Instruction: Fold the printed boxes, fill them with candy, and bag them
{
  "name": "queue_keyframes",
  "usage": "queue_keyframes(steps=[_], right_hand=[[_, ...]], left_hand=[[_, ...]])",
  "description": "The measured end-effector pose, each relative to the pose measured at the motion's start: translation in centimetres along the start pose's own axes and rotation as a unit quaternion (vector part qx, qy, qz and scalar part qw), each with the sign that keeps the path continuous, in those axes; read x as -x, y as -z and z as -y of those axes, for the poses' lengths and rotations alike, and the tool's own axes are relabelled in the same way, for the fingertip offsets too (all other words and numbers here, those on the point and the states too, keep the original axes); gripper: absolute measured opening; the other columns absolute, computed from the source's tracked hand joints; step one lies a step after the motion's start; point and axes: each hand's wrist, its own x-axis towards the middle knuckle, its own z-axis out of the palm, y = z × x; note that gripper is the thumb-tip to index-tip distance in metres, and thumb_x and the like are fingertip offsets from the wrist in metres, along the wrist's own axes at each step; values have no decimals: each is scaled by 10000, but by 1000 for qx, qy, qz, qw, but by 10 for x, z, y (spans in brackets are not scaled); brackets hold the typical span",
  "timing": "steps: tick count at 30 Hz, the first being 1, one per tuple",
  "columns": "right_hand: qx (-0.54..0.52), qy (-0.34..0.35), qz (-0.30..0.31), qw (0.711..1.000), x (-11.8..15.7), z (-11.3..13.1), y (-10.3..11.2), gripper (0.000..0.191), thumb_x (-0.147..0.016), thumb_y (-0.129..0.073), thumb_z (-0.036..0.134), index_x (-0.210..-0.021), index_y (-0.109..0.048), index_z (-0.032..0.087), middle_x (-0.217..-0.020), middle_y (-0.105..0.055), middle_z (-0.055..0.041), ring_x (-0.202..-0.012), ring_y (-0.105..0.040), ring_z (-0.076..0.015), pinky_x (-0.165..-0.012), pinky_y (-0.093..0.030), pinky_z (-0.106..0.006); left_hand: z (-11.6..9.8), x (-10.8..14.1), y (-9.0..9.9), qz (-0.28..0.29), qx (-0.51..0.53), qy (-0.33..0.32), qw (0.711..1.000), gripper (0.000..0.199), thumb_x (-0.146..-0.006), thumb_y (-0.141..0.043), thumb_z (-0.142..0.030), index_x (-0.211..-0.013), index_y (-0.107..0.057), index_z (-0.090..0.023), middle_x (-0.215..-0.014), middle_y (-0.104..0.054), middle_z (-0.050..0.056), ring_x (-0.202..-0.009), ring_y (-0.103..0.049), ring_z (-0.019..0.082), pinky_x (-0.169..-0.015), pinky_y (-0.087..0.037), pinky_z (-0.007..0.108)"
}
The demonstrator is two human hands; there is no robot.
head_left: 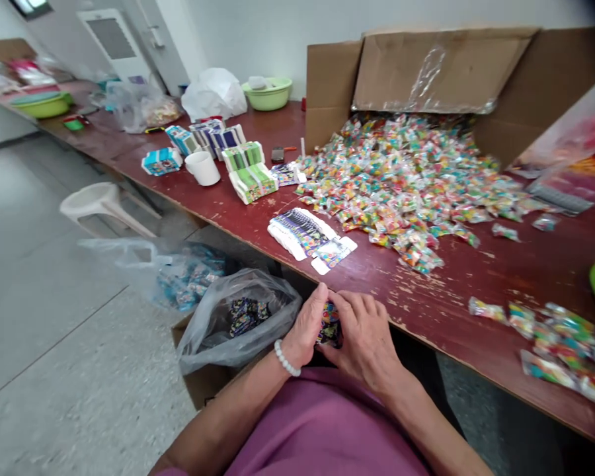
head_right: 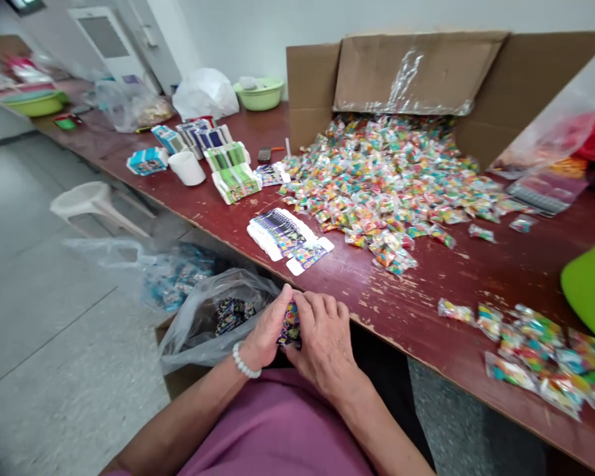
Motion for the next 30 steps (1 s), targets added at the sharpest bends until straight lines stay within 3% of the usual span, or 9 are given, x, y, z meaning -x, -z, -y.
queue_keyframes(steps=[2, 7, 11, 14, 16, 18, 23, 26, 30], right_hand=[[-10, 14, -7, 1000, -5, 1, -5, 710, -665, -748, 357, -1298, -539, 111, -1143, -624, -165, -1007, -527, -342, -833, -410, -479], [-112, 30, 28, 993, -18, 8, -19, 791, -623, -782, 488, -1276, -528, 120, -1140, -600, -168, -1002, -545, -329, -839, -448, -469], [-142, 20, 12, 990, -43, -20, -33, 908, -689, -756, 599, -1396, -410, 146, -1366, -495, -214, -1190, -496, -362, -933, -448, -507], [-108, -80, -80, 988, -73, -61, -41, 644, -832, -669, 525, -1328, -487, 157, -1287, -548, -196, -1189, -515, -343, -977, -433, -506], [-78, -114, -85, 987, -95, -84, -44, 622, -829, -684, 502, -1308, -510, 146, -1284, -547, -196, -1205, -505, -345, -1004, -415, -507], [-44, -150, -41, 987, -114, -96, -43, 670, -784, -721, 523, -1292, -524, 132, -1305, -526, -206, -1224, -485, -363, -996, -416, -507], [-3, -239, 91, 967, -131, -95, -37, 758, -652, -769, 618, -1204, -568, 137, -1251, -518, -203, -1174, -503, -397, -879, -467, -502], [-23, -253, 53, 966, -124, -94, -39, 740, -612, -801, 544, -1184, -553, 144, -1204, -546, -185, -1153, -513, -388, -870, -459, -501], [-196, -263, -76, 942, -109, -103, -45, 416, -727, -690, 400, -1055, -584, 167, -987, -644, -106, -926, -597, -285, -830, -458, -439]], left_hand=[[-3, 0, 2, 16, -30, -10, 999, 412, -649, -815, -354, -1041, -726, -261, -1313, -646, 20, -1383, -424, 255, -1192, -232, 339], [-17, -4, 8, 12, -23, 65, 998, 352, -865, -607, -498, -1030, -672, -195, -1090, -699, 60, -1098, -617, 236, -955, -480, 350], [-36, -1, 52, -54, -161, 85, 982, 470, -905, -477, -593, -1187, -585, -232, -925, -682, 59, -865, -660, 231, -688, -523, 317], [-48, -3, 91, -140, -422, 3, 896, 436, -872, -550, -558, -1172, -598, -245, -1112, -661, 83, -1063, -614, 275, -878, -497, 390], [-51, -7, 103, -153, -528, -52, 834, 440, -880, -545, -524, -1209, -583, -235, -1231, -621, 96, -1152, -569, 290, -965, -455, 441], [-51, -14, 100, -134, -568, -93, 807, 425, -908, -510, -484, -1235, -569, -219, -1254, -608, 104, -1163, -562, 283, -987, -444, 452], [-49, -33, 58, -85, -576, -164, 796, 327, -925, -513, -379, -1195, -589, -210, -1190, -638, 102, -1111, -587, 263, -978, -454, 422], [-46, -46, 40, -75, -573, -208, 789, 304, -920, -535, -331, -1193, -583, -206, -1177, -642, 103, -1096, -587, 257, -973, -450, 407], [-41, -64, 28, -63, -590, -248, 766, 295, -928, -537, -316, -1195, -594, -206, -1166, -656, 104, -1072, -579, 259, -967, -428, 400]])
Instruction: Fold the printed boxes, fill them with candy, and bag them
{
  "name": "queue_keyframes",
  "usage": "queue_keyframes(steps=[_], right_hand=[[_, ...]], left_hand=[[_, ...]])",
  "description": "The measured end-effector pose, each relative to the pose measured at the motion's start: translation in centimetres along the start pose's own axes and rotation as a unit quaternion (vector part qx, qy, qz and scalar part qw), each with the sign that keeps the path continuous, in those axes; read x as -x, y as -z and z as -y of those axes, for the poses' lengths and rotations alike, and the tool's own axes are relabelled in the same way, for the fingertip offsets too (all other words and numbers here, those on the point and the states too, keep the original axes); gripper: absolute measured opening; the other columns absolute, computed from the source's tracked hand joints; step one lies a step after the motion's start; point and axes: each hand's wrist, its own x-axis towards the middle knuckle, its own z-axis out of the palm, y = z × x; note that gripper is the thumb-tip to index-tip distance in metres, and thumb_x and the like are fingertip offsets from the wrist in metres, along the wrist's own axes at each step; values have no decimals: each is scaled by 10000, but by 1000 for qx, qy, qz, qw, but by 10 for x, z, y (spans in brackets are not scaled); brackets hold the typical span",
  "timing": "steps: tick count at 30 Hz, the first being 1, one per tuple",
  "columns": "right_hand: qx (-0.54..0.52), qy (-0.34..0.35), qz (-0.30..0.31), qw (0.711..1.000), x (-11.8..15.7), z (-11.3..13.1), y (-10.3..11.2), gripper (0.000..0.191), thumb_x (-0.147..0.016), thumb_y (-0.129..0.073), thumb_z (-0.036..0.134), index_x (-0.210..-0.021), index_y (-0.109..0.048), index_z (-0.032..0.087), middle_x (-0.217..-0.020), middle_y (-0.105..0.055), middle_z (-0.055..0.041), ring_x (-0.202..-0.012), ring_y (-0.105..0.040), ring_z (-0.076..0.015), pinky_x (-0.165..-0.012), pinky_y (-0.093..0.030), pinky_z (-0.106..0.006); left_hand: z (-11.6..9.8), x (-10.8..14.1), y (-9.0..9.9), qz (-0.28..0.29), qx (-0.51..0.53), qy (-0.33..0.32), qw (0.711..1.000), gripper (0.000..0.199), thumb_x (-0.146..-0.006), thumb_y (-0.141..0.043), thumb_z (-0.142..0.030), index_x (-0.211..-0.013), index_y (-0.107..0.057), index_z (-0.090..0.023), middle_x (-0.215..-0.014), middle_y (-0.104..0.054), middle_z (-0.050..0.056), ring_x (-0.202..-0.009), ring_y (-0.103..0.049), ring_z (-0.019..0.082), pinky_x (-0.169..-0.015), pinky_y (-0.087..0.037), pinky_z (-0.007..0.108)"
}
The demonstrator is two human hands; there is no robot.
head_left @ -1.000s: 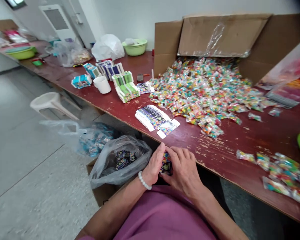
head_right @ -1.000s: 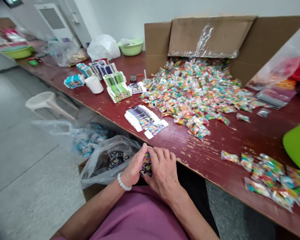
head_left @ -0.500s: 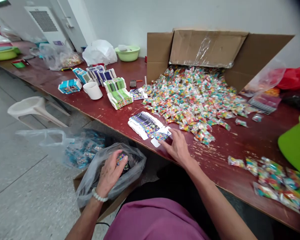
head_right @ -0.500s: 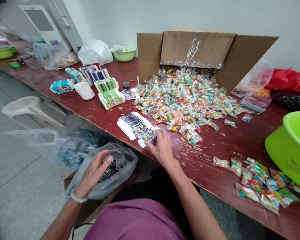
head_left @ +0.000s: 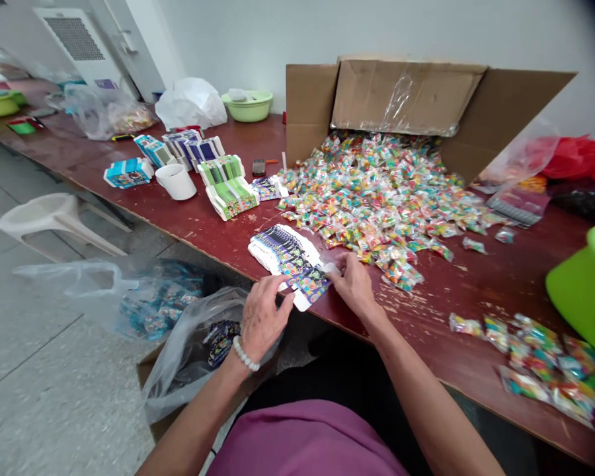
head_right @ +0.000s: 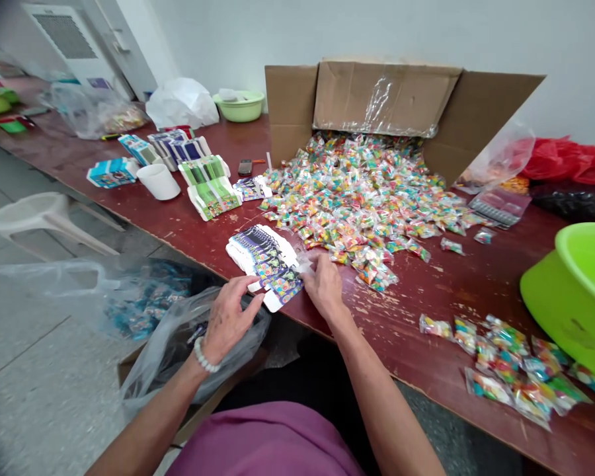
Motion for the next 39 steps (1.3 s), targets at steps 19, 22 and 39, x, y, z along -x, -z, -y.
queue_keyframes(steps=[19, 22, 39], right_hand=[[-358, 15, 170, 918, 58, 48, 76, 266, -865, -650, 449, -860, -651, 183, -721, -627, 3, -577, -525, -110, -538, -422, -237], [-401, -22, 207, 892, 68, 53, 74, 301, -873, -628, 491, -949, -638, 200, -678, -599, 25, -449, -455, -80, -405, -350, -205], [-389, 25, 94, 916, 105, 52, 81, 563, -834, -696, 425, -1308, -425, 284, -1162, -620, -81, -943, -634, -215, -799, -547, -386]], left_hand=[[-67, -19, 11, 447, 556, 207, 670, 329, -713, -785, -375, -918, -711, -129, -868, -730, 112, -736, -702, 221, -692, -538, 315], [-73, -12, 9, 477, 580, 223, 622, 340, -660, -810, -382, -851, -685, -131, -746, -704, 87, -623, -696, 220, -586, -532, 300], [-83, 3, 12, 374, 581, 153, 707, 498, -536, -899, -482, -835, -692, -141, -728, -689, 58, -642, -660, 196, -629, -515, 292]])
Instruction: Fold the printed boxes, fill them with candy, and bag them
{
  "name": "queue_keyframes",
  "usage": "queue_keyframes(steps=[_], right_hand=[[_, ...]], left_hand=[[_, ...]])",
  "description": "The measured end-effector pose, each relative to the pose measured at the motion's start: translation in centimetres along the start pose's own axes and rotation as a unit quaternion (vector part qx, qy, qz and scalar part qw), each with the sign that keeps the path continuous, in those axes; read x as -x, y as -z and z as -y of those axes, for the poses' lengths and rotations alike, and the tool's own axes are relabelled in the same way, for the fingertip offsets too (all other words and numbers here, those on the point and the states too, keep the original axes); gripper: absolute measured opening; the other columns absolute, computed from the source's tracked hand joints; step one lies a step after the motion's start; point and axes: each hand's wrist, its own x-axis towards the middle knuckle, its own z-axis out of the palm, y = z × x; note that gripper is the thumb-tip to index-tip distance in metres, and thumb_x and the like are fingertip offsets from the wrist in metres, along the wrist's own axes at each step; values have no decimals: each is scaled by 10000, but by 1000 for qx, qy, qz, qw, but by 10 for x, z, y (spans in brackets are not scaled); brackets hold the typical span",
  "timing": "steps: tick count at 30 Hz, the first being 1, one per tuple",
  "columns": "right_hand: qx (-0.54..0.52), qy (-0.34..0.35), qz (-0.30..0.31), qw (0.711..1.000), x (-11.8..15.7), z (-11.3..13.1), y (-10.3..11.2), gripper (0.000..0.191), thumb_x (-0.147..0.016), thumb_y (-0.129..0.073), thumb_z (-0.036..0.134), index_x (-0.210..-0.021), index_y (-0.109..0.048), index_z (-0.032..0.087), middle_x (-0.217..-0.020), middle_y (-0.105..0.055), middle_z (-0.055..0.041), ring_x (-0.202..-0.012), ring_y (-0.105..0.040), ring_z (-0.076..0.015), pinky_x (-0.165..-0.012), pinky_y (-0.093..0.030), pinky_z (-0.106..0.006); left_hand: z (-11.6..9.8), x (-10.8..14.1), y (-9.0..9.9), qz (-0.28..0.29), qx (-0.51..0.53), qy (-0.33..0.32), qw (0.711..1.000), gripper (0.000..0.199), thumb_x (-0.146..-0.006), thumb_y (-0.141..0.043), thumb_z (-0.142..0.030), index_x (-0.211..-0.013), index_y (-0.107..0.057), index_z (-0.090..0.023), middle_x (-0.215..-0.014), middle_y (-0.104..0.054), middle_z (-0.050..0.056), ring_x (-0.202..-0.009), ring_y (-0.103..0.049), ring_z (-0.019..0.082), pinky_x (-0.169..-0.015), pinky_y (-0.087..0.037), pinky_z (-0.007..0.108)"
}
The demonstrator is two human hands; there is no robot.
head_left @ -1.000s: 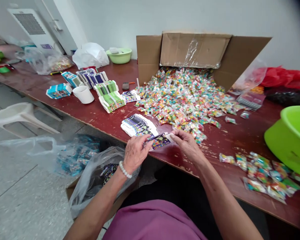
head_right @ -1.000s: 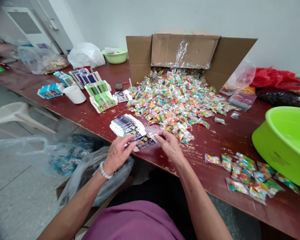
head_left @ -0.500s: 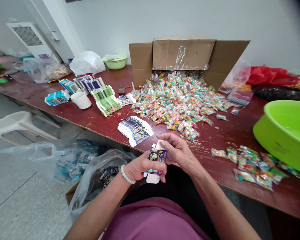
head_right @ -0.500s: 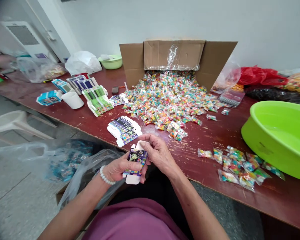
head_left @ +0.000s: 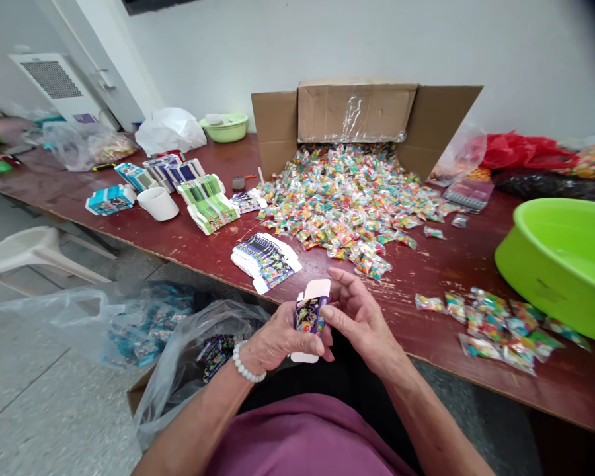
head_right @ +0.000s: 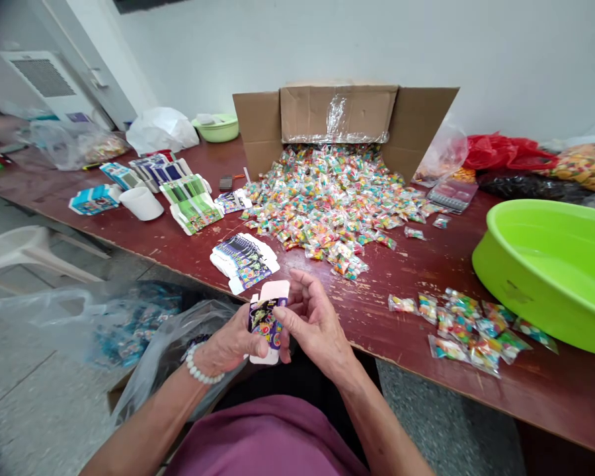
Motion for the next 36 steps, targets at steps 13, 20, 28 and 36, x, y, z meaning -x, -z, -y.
queue_keyframes(steps=[13, 20, 28, 36], right_hand=[[402, 204, 38, 892, 10, 24, -1, 195, -857, -578, 180, -1047, -553, 220, -1044, -596, -85, -887, -598, -214, -720, -498, -334], [307, 102, 169, 931, 5, 31, 14, 180, -805, -611, 101, -849, -480, 216, -799, -600, 29, -650, -531, -108, -598, -388, -222], [300, 21, 197, 933, 4, 15, 15, 96, -843, -623, 178, -910, -564, 213, -702, -598, 45, -587, -513, -110, -561, -367, -232], [123, -41, -48, 990, 8, -17, -3, 239, -834, -655, 413, -772, -660, 182, -671, -646, -20, -584, -572, -158, -560, -444, -276]], left_hand=[[11, 0, 2, 22, -46, -4, 999, 588, -638, -768, -657, -862, -700, -118, -647, -595, 21, -597, -527, 125, -640, -448, 261], [5, 2, 11, 41, -122, 58, 990, 636, -655, -796, -577, -1078, -686, -114, -660, -597, 4, -572, -517, 110, -576, -421, 233], [9, -3, 2, -5, -151, 135, 979, 272, -618, -818, -306, -725, -634, -136, -595, -576, -22, -511, -562, 109, -509, -476, 229], [13, -3, -4, -130, -131, 43, 982, 267, -705, -779, -338, -771, -647, -116, -677, -643, 26, -593, -609, 138, -580, -507, 260]])
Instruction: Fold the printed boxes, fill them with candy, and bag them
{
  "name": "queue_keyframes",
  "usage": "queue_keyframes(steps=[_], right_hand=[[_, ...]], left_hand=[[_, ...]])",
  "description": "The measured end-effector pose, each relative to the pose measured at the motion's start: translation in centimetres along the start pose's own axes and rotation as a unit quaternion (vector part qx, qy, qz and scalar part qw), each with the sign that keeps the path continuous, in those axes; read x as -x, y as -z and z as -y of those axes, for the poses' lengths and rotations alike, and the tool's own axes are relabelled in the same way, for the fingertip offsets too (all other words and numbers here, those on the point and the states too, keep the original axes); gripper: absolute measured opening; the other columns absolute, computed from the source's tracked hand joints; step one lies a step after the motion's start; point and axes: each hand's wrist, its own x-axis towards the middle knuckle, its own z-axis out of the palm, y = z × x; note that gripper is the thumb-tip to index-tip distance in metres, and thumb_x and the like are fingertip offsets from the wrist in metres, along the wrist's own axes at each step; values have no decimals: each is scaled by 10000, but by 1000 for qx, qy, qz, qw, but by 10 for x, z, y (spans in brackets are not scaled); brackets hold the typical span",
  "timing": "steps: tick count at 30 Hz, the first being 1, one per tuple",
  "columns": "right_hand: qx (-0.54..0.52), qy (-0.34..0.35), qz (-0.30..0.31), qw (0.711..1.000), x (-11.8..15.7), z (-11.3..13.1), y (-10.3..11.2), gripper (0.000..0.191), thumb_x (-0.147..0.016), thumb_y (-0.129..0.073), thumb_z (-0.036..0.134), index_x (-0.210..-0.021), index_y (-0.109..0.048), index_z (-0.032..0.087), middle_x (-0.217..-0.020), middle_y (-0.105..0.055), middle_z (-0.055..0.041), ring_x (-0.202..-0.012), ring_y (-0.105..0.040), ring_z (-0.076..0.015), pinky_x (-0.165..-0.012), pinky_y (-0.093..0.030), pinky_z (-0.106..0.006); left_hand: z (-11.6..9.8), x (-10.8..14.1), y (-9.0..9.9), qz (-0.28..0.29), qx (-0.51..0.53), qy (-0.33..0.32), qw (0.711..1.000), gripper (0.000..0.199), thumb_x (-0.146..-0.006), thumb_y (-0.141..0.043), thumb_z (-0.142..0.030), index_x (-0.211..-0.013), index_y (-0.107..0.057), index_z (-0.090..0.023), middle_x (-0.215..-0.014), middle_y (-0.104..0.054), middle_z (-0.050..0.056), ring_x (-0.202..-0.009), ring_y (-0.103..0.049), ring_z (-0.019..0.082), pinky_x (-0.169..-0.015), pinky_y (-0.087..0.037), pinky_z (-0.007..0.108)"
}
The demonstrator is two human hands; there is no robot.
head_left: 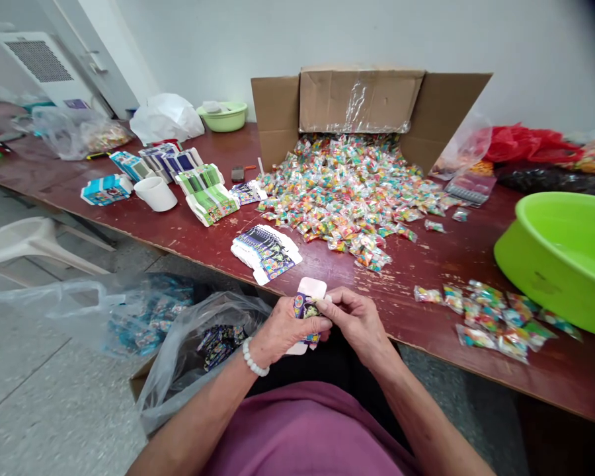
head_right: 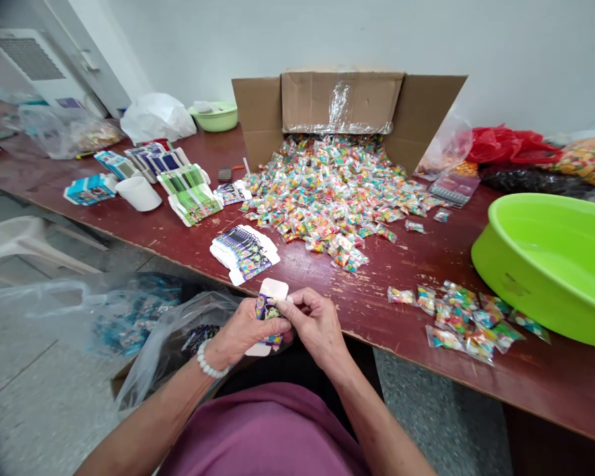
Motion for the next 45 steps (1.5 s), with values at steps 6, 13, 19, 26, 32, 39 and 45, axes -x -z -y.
queue_keyframes(steps=[6, 13, 19, 26, 32, 39, 45], right_hand=[[-10, -6, -17, 1000, -3, 5, 9, 248, -819, -689, 423, -838, -700, 176, -760, -710, -36, -679, -626, -172, -643, -481, -280], [-193, 5, -35, 981, 2, -2, -10, 382, -817, -727, 349, -1157, -573, 265, -918, -704, -6, -802, -652, -158, -720, -523, -271], [-163, 0, -35, 986, 1, -3, -6, 209, -848, -695, 411, -885, -705, 205, -834, -678, -9, -760, -606, -150, -720, -500, -271], [-162, -44, 37, 985, -12, 2, 12, 367, -705, -822, 427, -964, -678, 209, -746, -656, 17, -684, -596, -135, -676, -496, -267], [-15, 70, 50, 996, -6, 7, 18, 199, -856, -693, 383, -801, -707, 192, -777, -635, -17, -716, -598, -150, -669, -480, -271], [43, 92, 96, 990, -2, 9, 17, 210, -913, -613, 379, -865, -706, 197, -868, -699, -52, -728, -665, -169, -675, -512, -290], [-7, -13, 92, 996, -8, 10, 15, 227, -830, -701, 405, -864, -690, 181, -743, -725, -27, -568, -646, -145, -559, -507, -264]], left_hand=[[11, 10, -1, -80, 2, -117, 990, 394, -817, -700, -301, -1163, -557, -178, -978, -704, 49, -855, -670, 172, -772, -547, 297], [12, 19, -14, -140, 40, -173, 974, 595, -859, -660, -258, -1368, -354, -266, -1020, -713, 30, -767, -688, 140, -682, -562, 244], [16, 15, -5, -93, 51, -157, 982, 341, -867, -657, -301, -1170, -533, -206, -946, -699, 34, -795, -651, 146, -723, -542, 255], [10, 14, 1, -108, 1, -142, 984, 227, -870, -655, -350, -1028, -617, -191, -1005, -694, 42, -881, -628, 158, -801, -498, 260], [8, 16, 0, -61, 171, -63, 981, 471, -803, -750, -360, -1158, -460, -254, -860, -670, -21, -730, -648, 127, -673, -513, 234], [20, 10, -6, 29, 205, 63, 976, 621, -892, -414, -690, -1164, -581, -157, -779, -676, 65, -449, -619, 152, -422, -456, 247], [17, 8, -11, -8, 138, 36, 990, 651, -873, -420, -718, -1085, -631, -139, -726, -675, 54, -445, -591, 125, -424, -432, 218]])
